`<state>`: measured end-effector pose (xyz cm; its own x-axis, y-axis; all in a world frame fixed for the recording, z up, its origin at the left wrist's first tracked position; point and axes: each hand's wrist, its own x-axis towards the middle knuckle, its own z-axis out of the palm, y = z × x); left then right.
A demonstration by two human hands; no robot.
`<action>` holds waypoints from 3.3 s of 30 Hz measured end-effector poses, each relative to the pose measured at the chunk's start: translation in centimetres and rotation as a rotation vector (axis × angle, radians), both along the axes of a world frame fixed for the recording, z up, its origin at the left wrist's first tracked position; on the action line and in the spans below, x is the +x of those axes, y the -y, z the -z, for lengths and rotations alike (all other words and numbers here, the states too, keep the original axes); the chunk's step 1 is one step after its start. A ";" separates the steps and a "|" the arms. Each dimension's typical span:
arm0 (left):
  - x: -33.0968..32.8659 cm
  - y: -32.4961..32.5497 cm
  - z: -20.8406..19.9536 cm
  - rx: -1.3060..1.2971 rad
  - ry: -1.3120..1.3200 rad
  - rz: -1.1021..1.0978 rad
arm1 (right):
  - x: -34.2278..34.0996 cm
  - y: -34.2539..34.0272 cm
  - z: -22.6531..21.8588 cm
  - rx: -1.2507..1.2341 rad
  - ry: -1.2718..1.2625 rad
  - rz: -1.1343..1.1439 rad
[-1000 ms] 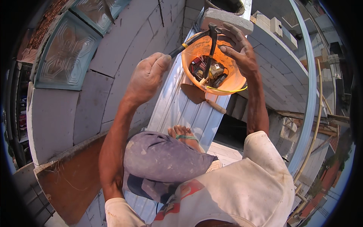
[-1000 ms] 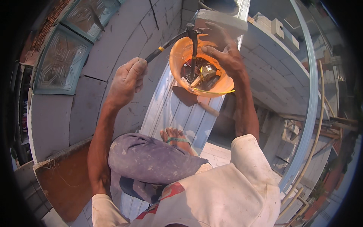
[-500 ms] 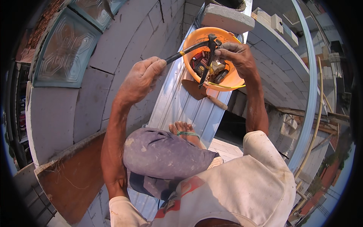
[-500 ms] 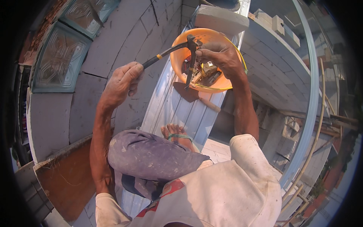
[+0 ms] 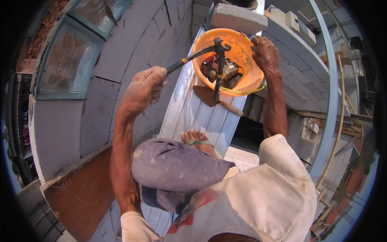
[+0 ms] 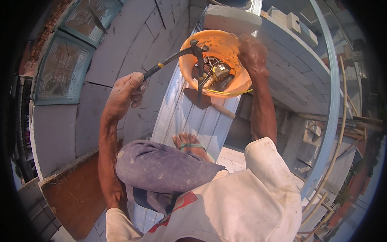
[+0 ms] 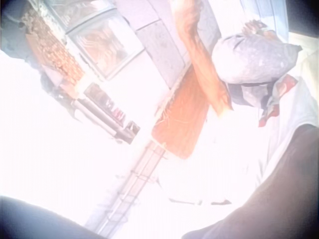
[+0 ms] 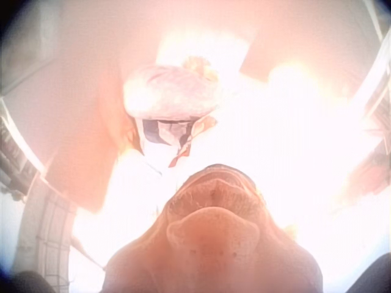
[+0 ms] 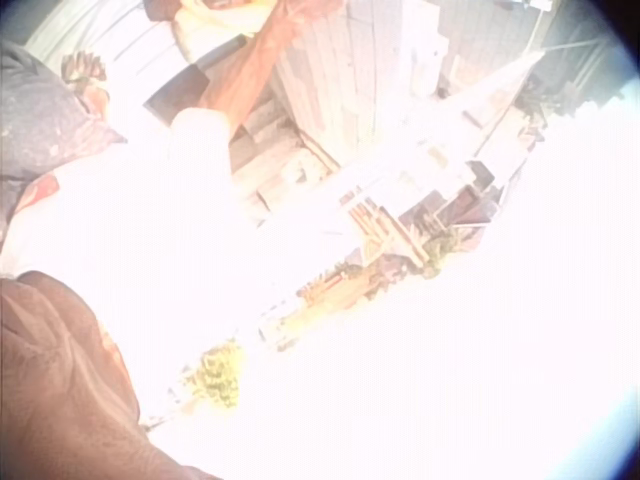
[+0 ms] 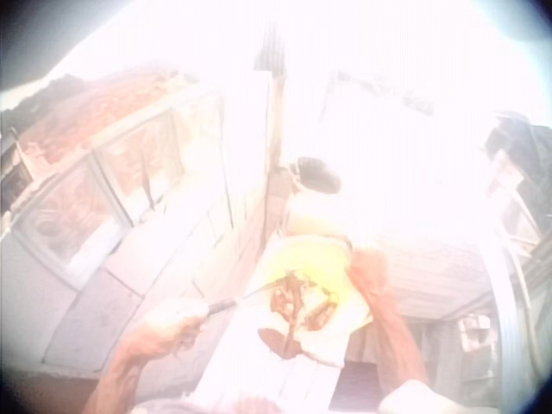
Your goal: The person is working on a rooftop structure, using a hammer to remove a piece of wood and then using pliers to pull out nails. They are seen handling a bucket of tools and manipulating the wooden board to detach it from the roof.
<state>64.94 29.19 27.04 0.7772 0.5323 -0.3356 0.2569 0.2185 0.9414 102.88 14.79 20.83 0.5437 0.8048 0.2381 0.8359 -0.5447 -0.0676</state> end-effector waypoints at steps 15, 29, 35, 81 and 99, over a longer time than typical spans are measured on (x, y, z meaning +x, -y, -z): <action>-1.0 -0.4 0.0 -0.081 0.068 -0.006 | -2.5 -2.7 -2.0 0.296 -1.367 -0.672; -1.0 -0.8 0.5 -0.092 0.195 -0.080 | -3.3 1.7 -2.6 -0.140 -0.275 -0.192; -1.0 -1.0 -0.1 -0.116 0.380 -0.100 | -8.4 -0.1 -2.9 0.692 -1.485 -0.567; -33.7 -3.6 -29.3 0.983 -1.637 0.191 | -33.2 -2.5 -4.9 -0.167 -1.529 -0.826; -34.0 -6.0 -27.9 0.743 -1.828 0.104 | -32.9 -5.2 -7.1 0.445 -1.572 -0.989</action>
<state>30.90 35.17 54.92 -0.1458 0.9035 -0.4031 0.8403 -0.1020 -0.5325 69.94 19.95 27.88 -0.1058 0.9465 0.3050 -0.1540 0.2874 -0.9454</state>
